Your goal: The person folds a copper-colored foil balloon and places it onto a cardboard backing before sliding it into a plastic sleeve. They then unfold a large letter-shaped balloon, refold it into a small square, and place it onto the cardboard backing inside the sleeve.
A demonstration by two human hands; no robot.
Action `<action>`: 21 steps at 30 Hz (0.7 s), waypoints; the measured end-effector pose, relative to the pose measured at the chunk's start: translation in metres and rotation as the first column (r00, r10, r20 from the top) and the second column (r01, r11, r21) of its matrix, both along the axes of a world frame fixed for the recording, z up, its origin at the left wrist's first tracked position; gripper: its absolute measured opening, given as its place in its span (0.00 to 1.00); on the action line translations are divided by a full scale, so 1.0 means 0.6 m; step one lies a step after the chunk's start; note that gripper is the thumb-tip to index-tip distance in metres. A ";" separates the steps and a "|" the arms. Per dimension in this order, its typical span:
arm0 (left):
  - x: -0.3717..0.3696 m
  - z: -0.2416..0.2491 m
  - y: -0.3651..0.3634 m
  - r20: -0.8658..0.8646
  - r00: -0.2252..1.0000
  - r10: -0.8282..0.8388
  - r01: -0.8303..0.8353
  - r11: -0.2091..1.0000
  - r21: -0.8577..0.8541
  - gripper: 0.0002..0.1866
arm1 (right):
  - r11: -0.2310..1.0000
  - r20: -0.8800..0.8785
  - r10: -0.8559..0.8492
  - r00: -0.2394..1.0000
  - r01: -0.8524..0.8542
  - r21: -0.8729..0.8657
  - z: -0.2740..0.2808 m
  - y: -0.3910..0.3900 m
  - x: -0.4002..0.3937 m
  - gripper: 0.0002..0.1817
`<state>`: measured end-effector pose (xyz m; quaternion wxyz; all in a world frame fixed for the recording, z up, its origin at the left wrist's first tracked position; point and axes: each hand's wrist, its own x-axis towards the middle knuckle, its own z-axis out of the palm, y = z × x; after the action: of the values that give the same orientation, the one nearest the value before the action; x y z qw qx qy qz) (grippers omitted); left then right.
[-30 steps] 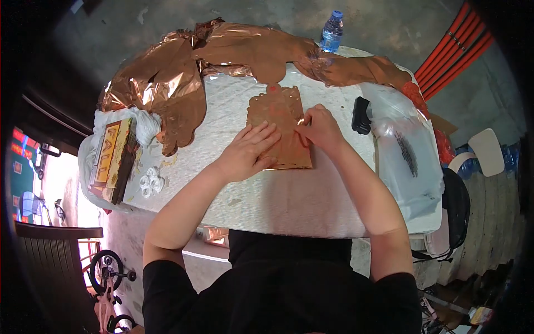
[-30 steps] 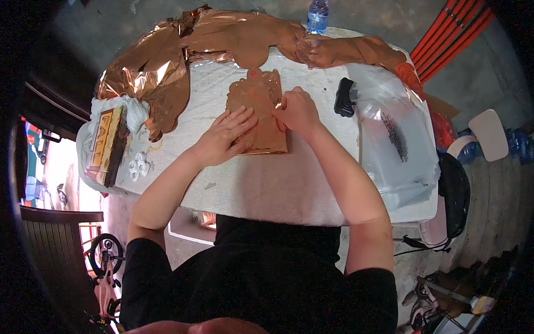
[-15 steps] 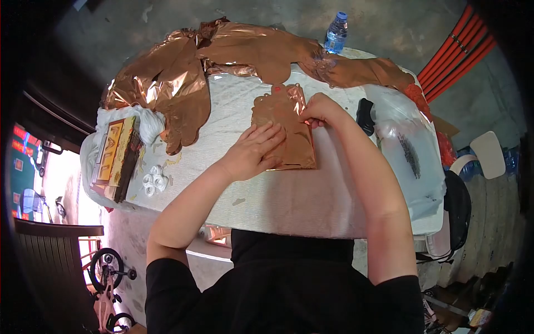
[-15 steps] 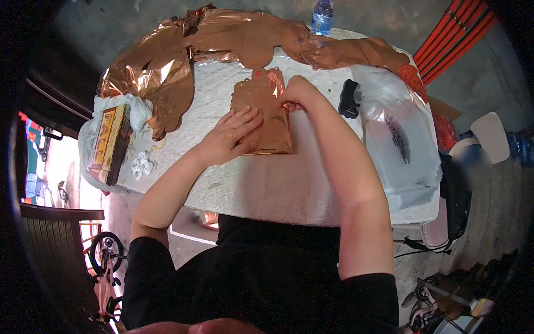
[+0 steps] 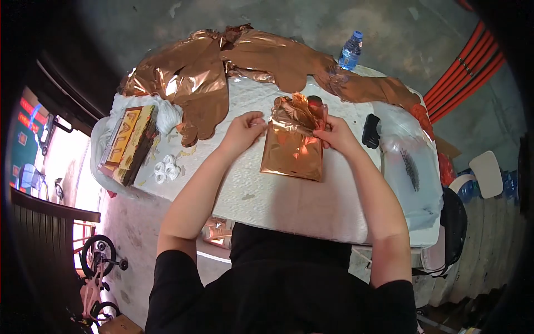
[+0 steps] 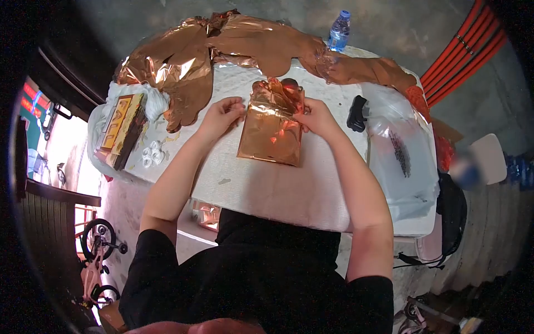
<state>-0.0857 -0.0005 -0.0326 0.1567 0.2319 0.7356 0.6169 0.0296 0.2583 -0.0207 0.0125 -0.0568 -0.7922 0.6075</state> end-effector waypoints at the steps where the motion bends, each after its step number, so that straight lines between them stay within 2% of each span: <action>1: 0.006 0.008 0.005 0.076 0.997 -0.019 0.020 1.000 -0.014 0.17 | 1.000 -0.001 0.004 1.000 -0.004 0.002 -0.005 -0.001 0.005 0.07; 2: 0.011 0.017 0.008 0.151 0.988 -0.038 0.043 0.999 -0.027 0.17 | 1.000 -0.011 -0.002 1.000 0.002 -0.018 -0.002 -0.007 0.011 0.06; 4: -0.008 0.014 0.011 0.156 0.984 -0.083 0.083 0.997 0.006 0.14 | 0.999 -0.022 -0.009 1.000 0.008 -0.039 -0.002 -0.014 0.015 0.05; 6: -0.020 0.020 0.005 0.227 0.935 -0.272 0.293 0.954 -0.062 0.07 | 0.999 -0.050 0.014 0.999 -0.016 -0.045 -0.004 -0.017 0.018 0.04; 10: -0.010 0.021 0.000 0.267 0.928 -0.260 0.287 0.955 -0.067 0.03 | 0.999 0.028 0.042 0.999 -0.041 -0.027 0.009 -0.016 0.022 0.04; 13: 0.001 0.018 -0.001 0.216 0.942 -0.258 0.285 0.953 -0.106 0.02 | 1.000 0.101 0.007 0.995 -0.008 0.014 0.011 -0.011 0.022 0.03; 15: 0.013 0.023 -0.003 0.119 0.958 -0.262 0.277 0.952 -0.129 0.02 | 0.992 0.162 0.027 0.986 -0.045 0.114 0.010 -0.009 0.026 0.03; 16: 0.015 0.020 -0.003 0.125 0.956 -0.264 0.280 0.951 -0.130 0.02 | 0.993 0.168 0.024 0.985 -0.043 0.111 -0.001 -0.009 0.025 0.03; 17: 0.016 0.017 -0.003 0.015 0.966 -0.258 0.255 0.942 -0.221 0.01 | 0.969 -0.063 0.063 0.996 -0.046 0.241 -0.008 -0.016 0.024 0.04; 18: 0.017 0.014 -0.003 -0.096 0.961 -0.259 0.219 0.927 -0.306 0.02 | 0.931 -0.283 0.128 0.950 -0.017 0.365 -0.014 -0.020 0.025 0.04; 19: 0.017 0.011 -0.004 -0.090 0.961 -0.262 0.223 0.925 -0.307 0.02 | 0.871 -0.241 0.212 0.947 -0.072 0.486 -0.011 -0.010 0.030 0.09; 20: 0.018 0.009 -0.004 -0.258 0.912 -0.319 0.241 0.925 -0.292 0.04 | 0.872 -0.235 0.209 0.949 -0.072 0.484 -0.009 -0.011 0.035 0.09; 21: 0.020 0.007 -0.003 -0.418 0.832 -0.364 0.263 0.923 -0.280 0.06 | 0.798 -0.307 0.272 0.912 -0.035 0.601 -0.008 -0.013 0.042 0.10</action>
<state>-0.0737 -0.0025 -0.0283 0.0999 0.4721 0.7642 0.4279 0.0546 0.2504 -0.0256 0.1315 0.1336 -0.9241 0.3330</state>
